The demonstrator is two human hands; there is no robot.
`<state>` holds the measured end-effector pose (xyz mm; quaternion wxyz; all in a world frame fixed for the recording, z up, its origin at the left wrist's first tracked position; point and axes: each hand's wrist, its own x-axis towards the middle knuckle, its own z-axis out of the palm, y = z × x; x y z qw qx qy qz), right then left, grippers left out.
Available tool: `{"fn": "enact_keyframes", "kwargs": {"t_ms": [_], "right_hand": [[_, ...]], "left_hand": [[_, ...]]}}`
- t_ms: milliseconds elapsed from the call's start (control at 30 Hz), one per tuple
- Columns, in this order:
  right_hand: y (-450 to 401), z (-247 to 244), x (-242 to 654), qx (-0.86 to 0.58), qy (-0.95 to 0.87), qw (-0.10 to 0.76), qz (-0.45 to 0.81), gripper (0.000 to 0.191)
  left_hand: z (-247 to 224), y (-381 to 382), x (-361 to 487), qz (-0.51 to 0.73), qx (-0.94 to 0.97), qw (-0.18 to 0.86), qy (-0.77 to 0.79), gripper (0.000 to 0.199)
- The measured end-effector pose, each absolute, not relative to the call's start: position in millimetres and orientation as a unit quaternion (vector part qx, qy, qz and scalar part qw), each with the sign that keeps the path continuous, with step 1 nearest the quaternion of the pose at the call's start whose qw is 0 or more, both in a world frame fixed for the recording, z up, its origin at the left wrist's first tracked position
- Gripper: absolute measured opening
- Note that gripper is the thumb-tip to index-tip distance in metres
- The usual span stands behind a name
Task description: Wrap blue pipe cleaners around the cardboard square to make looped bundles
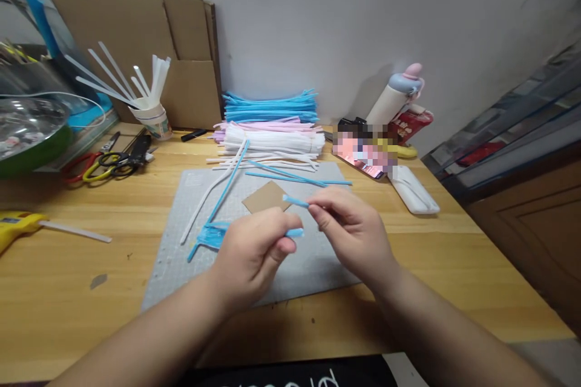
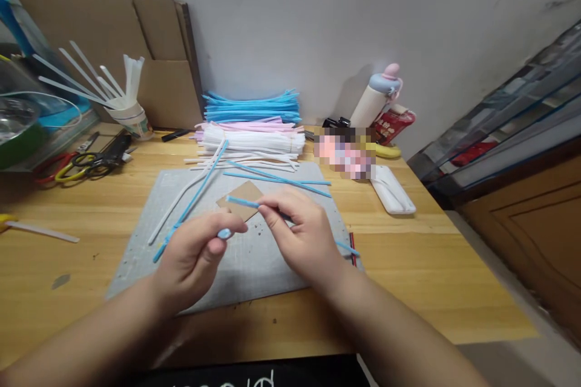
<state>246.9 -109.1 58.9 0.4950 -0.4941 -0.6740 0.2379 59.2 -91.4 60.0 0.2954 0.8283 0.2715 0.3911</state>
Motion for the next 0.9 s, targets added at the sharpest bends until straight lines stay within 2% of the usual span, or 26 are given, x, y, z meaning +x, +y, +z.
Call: {"fn": "enact_keyframes", "kwargs": {"t_ms": [133, 300, 433, 533, 667, 900], "right_hand": [[-114.5, 66.8, 234.1, -0.467, -0.649, 0.515, 0.310, 0.021], [-118.6, 65.5, 222.1, -0.473, -0.606, 0.556, 0.316, 0.019], [-121.5, 63.3, 219.9, -0.468, -0.611, 0.550, 0.323, 0.019], [-125.3, 63.8, 221.1, -0.449, -0.627, 0.541, 0.335, 0.022], [-131.9, 64.0, 222.8, -0.462, -0.635, 0.521, 0.335, 0.023], [-137.1, 64.8, 225.4, -0.478, -0.649, 0.494, 0.326, 0.015]], "left_hand": [[65.8, -93.4, 59.0, 0.420, 0.775, 0.344, 0.323, 0.020], [59.4, -95.9, 59.3, 0.461, 0.694, 0.446, 0.327, 0.018], [54.5, -97.2, 60.3, 0.454, 0.711, 0.421, 0.333, 0.009], [57.0, -99.8, 60.3, 0.435, 0.706, 0.439, 0.345, 0.005], [62.7, -106.6, 58.8, 0.427, 0.664, 0.482, 0.380, 0.003], [60.0, -113.5, 57.0, 0.427, 0.678, 0.466, 0.375, 0.005]]}}
